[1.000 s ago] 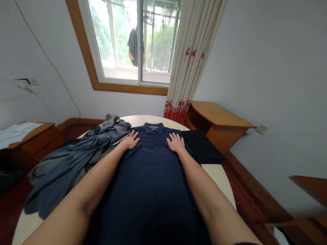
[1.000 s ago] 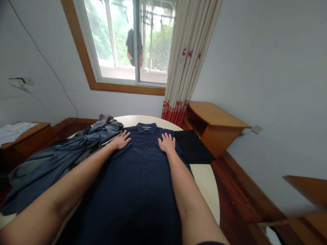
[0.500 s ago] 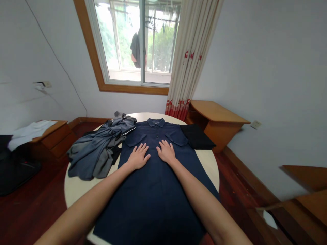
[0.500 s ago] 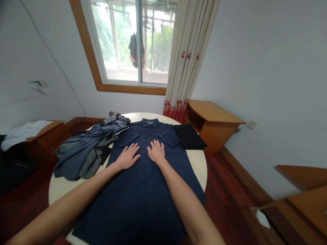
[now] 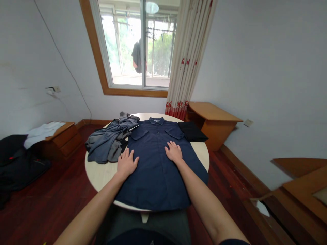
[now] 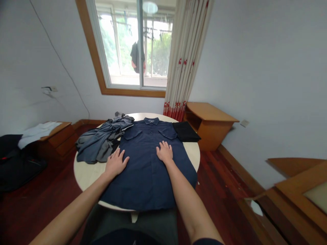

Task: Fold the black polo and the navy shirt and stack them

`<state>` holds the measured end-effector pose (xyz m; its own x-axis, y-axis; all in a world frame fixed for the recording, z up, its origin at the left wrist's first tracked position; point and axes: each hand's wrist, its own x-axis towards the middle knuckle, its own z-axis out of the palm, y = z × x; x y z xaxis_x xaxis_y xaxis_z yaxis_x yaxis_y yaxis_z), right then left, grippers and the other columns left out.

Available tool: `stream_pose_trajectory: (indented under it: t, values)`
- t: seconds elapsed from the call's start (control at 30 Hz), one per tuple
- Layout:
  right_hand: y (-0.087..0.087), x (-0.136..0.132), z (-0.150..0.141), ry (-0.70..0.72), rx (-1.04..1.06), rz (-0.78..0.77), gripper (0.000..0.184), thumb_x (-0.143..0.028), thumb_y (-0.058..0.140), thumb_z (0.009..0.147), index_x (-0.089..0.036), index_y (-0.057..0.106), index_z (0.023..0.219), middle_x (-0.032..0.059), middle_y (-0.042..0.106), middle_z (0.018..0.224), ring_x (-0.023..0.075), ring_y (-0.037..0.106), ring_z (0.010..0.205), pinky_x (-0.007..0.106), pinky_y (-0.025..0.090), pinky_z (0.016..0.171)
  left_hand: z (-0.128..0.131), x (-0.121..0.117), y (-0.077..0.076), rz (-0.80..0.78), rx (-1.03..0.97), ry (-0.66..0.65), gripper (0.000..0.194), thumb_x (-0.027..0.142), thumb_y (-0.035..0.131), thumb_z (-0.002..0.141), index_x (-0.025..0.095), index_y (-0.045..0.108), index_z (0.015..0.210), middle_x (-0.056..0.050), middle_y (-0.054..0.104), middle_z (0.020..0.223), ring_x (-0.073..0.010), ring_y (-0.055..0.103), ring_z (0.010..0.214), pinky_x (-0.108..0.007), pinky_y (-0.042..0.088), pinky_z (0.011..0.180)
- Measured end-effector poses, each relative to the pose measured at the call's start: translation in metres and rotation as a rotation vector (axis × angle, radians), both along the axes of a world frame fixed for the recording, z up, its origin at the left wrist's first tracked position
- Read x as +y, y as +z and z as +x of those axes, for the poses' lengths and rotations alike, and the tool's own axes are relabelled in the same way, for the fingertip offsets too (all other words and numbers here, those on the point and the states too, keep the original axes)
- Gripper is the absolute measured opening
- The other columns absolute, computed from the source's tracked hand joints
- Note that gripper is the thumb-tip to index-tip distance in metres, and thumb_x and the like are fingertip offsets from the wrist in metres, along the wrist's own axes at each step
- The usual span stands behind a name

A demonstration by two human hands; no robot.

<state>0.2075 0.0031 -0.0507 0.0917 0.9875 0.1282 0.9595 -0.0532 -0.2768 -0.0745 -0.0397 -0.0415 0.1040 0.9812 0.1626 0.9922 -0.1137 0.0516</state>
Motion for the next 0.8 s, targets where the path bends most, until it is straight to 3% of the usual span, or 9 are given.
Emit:
stream_pose_trajectory:
  t: [0.1,0.23,0.33,0.43,0.57,0.7,0.8]
  values:
    - [0.000,-0.001,-0.001,-0.005,-0.003,0.003,0.059,-0.043,0.033,0.101,-0.013,0.044,0.151,0.0091,0.034,0.162,0.0232,0.026,0.151,0.042,0.015,0.122,-0.003,-0.009,0.007,0.014,-0.038,0.093,0.062,0.048,0.040,0.098,0.012,0.047,0.148,-0.024,0.050,0.147,-0.0379,0.051,0.129,-0.049,0.045,0.101]
    - [0.000,-0.001,-0.001,-0.009,-0.005,0.009,0.059,-0.043,0.033,0.101,-0.013,0.045,0.150,0.0092,0.034,0.162,0.0242,0.026,0.150,0.043,0.016,0.122,-0.014,-0.007,0.017,-0.124,-0.241,0.136,0.066,0.039,0.054,0.094,0.009,0.041,0.150,-0.024,0.057,0.138,-0.0327,0.063,0.119,-0.041,0.049,0.099]
    - [0.000,-0.001,-0.001,-0.005,-0.005,0.013,0.059,-0.043,0.033,0.101,-0.013,0.045,0.150,0.0096,0.035,0.161,0.0246,0.027,0.150,0.043,0.016,0.122,-0.024,0.000,0.024,-0.275,-0.506,0.099,0.068,0.033,0.069,0.085,0.010,0.048,0.145,-0.021,0.063,0.134,-0.0305,0.063,0.122,-0.038,0.051,0.101]
    - [0.001,-0.002,-0.001,-0.007,-0.004,0.010,0.058,-0.043,0.034,0.101,-0.014,0.046,0.150,0.0096,0.035,0.161,0.0242,0.027,0.150,0.042,0.016,0.122,-0.022,0.002,0.032,-0.406,-0.791,0.010,0.075,0.034,0.079,0.077,0.014,0.050,0.144,-0.016,0.071,0.123,-0.0282,0.071,0.107,-0.037,0.057,0.092]
    - [0.002,-0.003,-0.001,-0.012,0.008,0.014,0.057,-0.043,0.036,0.100,-0.015,0.048,0.149,0.0093,0.036,0.161,0.0240,0.027,0.150,0.042,0.017,0.122,0.017,0.000,0.047,-0.388,-0.870,-0.133,0.074,0.029,0.075,0.078,0.015,0.049,0.146,-0.014,0.064,0.136,-0.0265,0.065,0.120,-0.036,0.053,0.101]
    - [0.002,-0.004,0.001,-0.008,0.035,0.045,0.054,-0.041,0.039,0.100,-0.016,0.051,0.146,0.0099,0.040,0.159,0.0227,0.030,0.149,0.041,0.018,0.121,0.074,-0.010,0.051,-0.376,-0.655,-0.311,0.071,0.026,0.073,0.075,0.012,0.054,0.142,-0.016,0.052,0.149,-0.0287,0.050,0.137,-0.036,0.039,0.116]
    - [0.002,-0.005,0.003,0.006,0.061,0.068,0.051,-0.039,0.042,0.099,-0.015,0.054,0.143,0.0103,0.043,0.157,0.0226,0.033,0.147,0.039,0.019,0.121,0.102,-0.023,0.044,-0.465,-0.538,-0.410,0.075,0.026,0.073,0.074,0.009,0.051,0.144,-0.019,0.052,0.148,-0.0301,0.051,0.136,-0.035,0.039,0.115]
